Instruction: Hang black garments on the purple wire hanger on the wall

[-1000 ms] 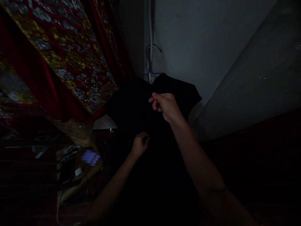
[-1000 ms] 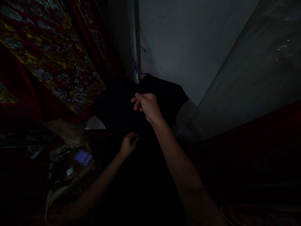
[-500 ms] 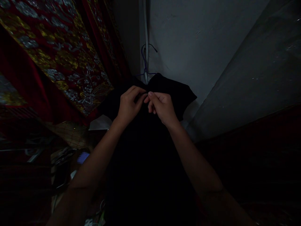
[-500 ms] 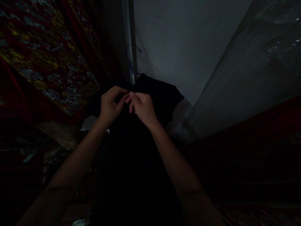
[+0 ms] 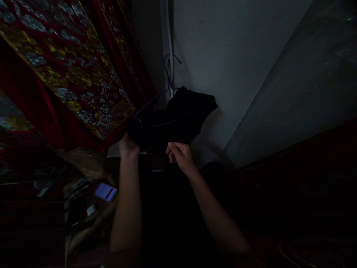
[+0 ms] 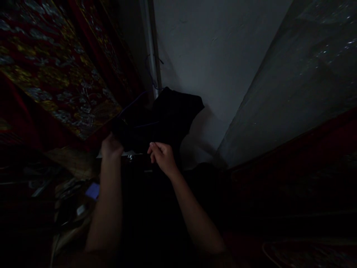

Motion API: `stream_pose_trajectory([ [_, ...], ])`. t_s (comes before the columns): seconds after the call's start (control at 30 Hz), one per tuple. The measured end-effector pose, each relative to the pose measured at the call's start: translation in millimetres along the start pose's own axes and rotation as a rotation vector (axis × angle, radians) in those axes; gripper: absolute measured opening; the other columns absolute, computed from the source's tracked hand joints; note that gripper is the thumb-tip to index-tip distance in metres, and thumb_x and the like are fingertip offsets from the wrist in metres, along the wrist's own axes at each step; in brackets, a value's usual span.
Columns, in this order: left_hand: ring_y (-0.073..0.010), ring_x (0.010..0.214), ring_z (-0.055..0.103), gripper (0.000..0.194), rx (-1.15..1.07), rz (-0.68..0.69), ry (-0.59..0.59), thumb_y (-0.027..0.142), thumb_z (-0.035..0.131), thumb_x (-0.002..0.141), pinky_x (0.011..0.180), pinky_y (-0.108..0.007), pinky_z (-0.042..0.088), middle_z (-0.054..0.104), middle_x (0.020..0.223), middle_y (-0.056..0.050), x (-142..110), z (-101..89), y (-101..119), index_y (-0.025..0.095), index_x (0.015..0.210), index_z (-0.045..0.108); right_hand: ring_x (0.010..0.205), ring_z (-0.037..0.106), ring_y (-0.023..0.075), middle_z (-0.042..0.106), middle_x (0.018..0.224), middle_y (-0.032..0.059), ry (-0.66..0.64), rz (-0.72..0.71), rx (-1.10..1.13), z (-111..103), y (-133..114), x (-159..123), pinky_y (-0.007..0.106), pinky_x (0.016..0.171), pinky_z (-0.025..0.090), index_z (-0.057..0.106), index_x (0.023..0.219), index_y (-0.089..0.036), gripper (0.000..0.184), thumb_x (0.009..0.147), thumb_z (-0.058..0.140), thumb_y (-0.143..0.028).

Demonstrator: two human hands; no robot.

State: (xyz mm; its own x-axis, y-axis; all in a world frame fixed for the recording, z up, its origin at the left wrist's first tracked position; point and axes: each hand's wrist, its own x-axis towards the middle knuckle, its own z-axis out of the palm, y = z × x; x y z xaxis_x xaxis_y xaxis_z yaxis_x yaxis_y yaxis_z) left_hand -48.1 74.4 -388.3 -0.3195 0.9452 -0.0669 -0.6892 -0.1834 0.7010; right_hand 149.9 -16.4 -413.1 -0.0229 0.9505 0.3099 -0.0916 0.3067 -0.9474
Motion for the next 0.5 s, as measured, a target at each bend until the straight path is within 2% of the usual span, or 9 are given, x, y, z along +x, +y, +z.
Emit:
stream_pose_trajectory([
  [0.07, -0.0139, 0.074, 0.066, 0.016, 0.011, -0.078, 0.039, 0.021, 0.060, 0.087, 0.076, -0.026, 0.051, 0.066, 0.069, 0.000, -20, -14.6, -27, 0.018, 0.071, 0.061, 0.036, 0.041, 0.0090, 0.048, 0.042, -0.0038, 0.067, 0.069, 0.093, 3, 1, -15, 0.022, 0.041, 0.029, 0.060, 0.066, -0.019, 0.049, 0.085, 0.056, -0.064],
  [0.13, -0.0127, 0.071, 0.064, 0.012, 0.070, -0.083, 0.048, 0.024, 0.066, 0.084, 0.074, -0.024, 0.050, 0.067, 0.071, 0.001, -40, -27.6, -51, 0.017, 0.074, 0.064, 0.035, 0.039, 0.0084, 0.047, 0.041, -0.0043, 0.151, 0.113, 0.149, 0, 3, -26, 0.022, 0.040, 0.028, 0.059, 0.066, -0.019, 0.049, 0.084, 0.058, -0.064],
  [0.2, -0.0108, 0.068, 0.061, 0.016, 0.219, -0.059, -0.002, 0.029, 0.076, 0.076, 0.069, -0.021, 0.048, 0.066, 0.071, 0.002, -56, -38.2, -68, 0.016, 0.078, 0.066, 0.036, 0.038, 0.0082, 0.047, 0.042, -0.0045, 0.208, 0.128, 0.147, -9, 5, -33, 0.022, 0.040, 0.028, 0.059, 0.066, -0.019, 0.048, 0.084, 0.060, -0.064],
  [0.27, -0.0093, 0.066, 0.058, 0.025, 0.379, -0.028, -0.096, 0.033, 0.084, 0.068, 0.065, -0.019, 0.044, 0.064, 0.069, 0.004, -66, -43.3, -75, 0.016, 0.077, 0.068, 0.037, 0.039, 0.0087, 0.047, 0.043, -0.0043, 0.237, 0.133, 0.093, -21, 8, -37, 0.022, 0.041, 0.029, 0.059, 0.066, -0.019, 0.048, 0.084, 0.060, -0.064],
  [0.33, -0.0084, 0.066, 0.058, 0.031, 0.388, -0.004, -0.138, 0.038, 0.087, 0.064, 0.065, -0.017, 0.043, 0.063, 0.068, 0.005, -76, -40.3, -74, 0.017, 0.077, 0.069, 0.039, 0.039, 0.0094, 0.045, 0.043, -0.0043, 0.253, 0.141, -0.001, -32, 12, -37, 0.023, 0.043, 0.030, 0.059, 0.065, -0.019, 0.049, 0.085, 0.058, -0.064],
  [0.4, -0.0081, 0.069, 0.059, 0.034, 0.259, 0.030, -0.144, 0.042, 0.088, 0.064, 0.069, -0.018, 0.045, 0.064, 0.072, 0.005, -87, -29.9, -68, 0.019, 0.080, 0.070, 0.044, 0.040, 0.0104, 0.043, 0.046, -0.0041, 0.270, 0.136, -0.134, -40, 17, -37, 0.025, 0.047, 0.032, 0.054, 0.060, -0.020, 0.050, 0.086, 0.058, -0.062],
  [0.5, -0.0119, 0.085, 0.065, 0.029, 0.166, 0.074, -0.274, 0.043, 0.084, 0.071, 0.083, -0.022, 0.049, 0.071, 0.088, 0.001, -111, -8.2, -60, 0.021, 0.085, 0.073, 0.064, 0.054, 0.0151, 0.055, 0.065, -0.0004, 0.274, 0.041, -0.333, -42, 20, -39, 0.027, 0.062, 0.044, 0.056, 0.068, -0.020, 0.040, 0.087, 0.062, -0.054],
])
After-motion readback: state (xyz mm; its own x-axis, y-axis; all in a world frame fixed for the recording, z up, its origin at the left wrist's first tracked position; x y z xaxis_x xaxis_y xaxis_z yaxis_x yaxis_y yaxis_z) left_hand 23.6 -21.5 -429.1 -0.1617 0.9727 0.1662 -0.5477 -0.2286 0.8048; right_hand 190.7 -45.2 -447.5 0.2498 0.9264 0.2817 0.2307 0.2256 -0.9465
